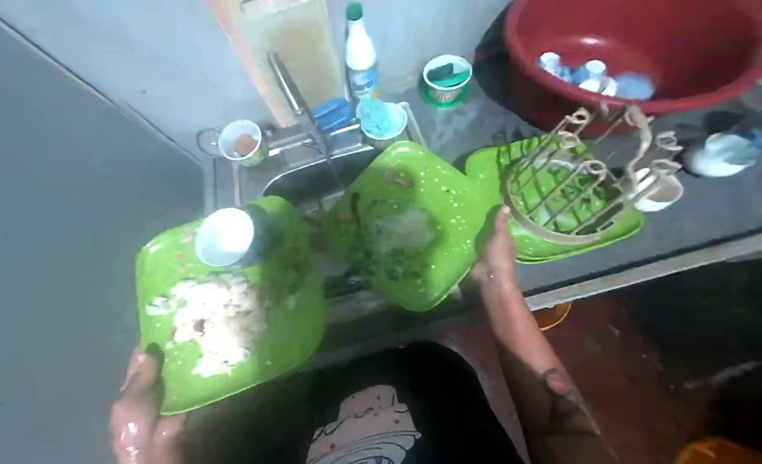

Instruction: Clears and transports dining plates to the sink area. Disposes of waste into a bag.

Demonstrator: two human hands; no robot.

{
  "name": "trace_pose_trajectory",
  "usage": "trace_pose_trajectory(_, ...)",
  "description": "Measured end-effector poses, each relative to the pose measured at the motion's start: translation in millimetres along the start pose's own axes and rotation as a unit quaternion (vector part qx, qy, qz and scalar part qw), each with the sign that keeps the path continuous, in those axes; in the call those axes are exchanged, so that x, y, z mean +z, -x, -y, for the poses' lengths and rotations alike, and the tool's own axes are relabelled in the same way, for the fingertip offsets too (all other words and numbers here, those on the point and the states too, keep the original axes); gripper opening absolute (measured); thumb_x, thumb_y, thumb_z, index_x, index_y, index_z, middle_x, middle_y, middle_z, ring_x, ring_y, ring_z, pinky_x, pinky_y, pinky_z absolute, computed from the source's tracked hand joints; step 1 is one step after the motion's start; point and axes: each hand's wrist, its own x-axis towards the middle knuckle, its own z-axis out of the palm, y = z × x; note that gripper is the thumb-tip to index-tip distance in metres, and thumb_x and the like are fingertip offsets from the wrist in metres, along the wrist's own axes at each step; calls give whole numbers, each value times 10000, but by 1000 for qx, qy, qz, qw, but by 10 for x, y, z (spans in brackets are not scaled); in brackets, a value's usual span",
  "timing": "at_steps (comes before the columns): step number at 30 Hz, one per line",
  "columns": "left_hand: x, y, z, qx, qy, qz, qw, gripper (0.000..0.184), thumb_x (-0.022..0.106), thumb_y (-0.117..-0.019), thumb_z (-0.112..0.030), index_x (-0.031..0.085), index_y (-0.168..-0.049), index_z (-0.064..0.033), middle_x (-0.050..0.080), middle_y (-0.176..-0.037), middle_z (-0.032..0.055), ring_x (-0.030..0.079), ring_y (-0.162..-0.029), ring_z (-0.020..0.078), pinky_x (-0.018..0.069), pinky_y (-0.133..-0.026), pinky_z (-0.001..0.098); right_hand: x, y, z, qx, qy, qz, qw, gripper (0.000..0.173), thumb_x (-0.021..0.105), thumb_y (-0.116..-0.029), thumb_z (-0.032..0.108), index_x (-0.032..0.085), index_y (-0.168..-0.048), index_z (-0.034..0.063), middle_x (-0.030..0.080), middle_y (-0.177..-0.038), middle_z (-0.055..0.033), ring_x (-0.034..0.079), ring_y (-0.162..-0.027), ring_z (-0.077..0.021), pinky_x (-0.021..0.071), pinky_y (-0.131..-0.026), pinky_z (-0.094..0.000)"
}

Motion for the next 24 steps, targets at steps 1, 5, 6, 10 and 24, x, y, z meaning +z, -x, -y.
trace_pose_trajectory(1, -55, 11, -23, 2, -10, -19, 1000, 359, 258, -1120, -166, 433, -1422, -82, 705, -1139, -19, 708, -1000, 76, 623, -858, 295, -19, 10, 3, 2, 0, 4, 1000, 599, 290, -1090, 559, 528, -1396, 103, 669, -1212, -88, 674, -1072, -163, 588, -898, -420)
trace_pose_trajectory(5, -141, 71, -9, -23, 7, -61, 998, 357, 256, -1132, -262, 503, -1332, -100, 726, -1079, -23, 719, -970, 77, 629, -841, 300, -202, 110, 58, 16, 63, 35, 997, 659, 288, -1059, 641, 511, -1422, 138, 651, -1261, -78, 665, -1089, -188, 579, -896, -453)
trace_pose_trajectory(6, -146, 89, 19, -35, 13, -67, 997, 365, 259, -1133, -278, 518, -1320, -102, 729, -1069, -22, 721, -967, 79, 630, -839, 302, -214, 123, 89, 13, 70, 36, 997, 640, 287, -1062, 635, 518, -1402, 144, 657, -1231, -62, 672, -1064, -172, 587, -878, -437)
trace_pose_trajectory(10, -147, 142, 154, -49, 43, -80, 995, 337, 315, -1128, -259, 546, -1291, -74, 738, -1046, 15, 730, -953, 120, 637, -833, 337, -329, 200, 193, 4, 137, 21, 990, 620, 284, -1069, 621, 547, -1348, 134, 669, -1126, -59, 684, -972, -157, 596, -813, -423)
trace_pose_trajectory(24, 398, -108, 690, -146, -15, 107, 983, 381, 301, -1128, -283, 593, -1216, -54, 745, -990, 38, 732, -907, 129, 634, -810, 348, -1171, 624, -111, 22, 179, -74, 981, 585, 316, -1097, 521, 542, -1376, 60, 679, -1112, -124, 689, -956, -183, 601, -824, -418)
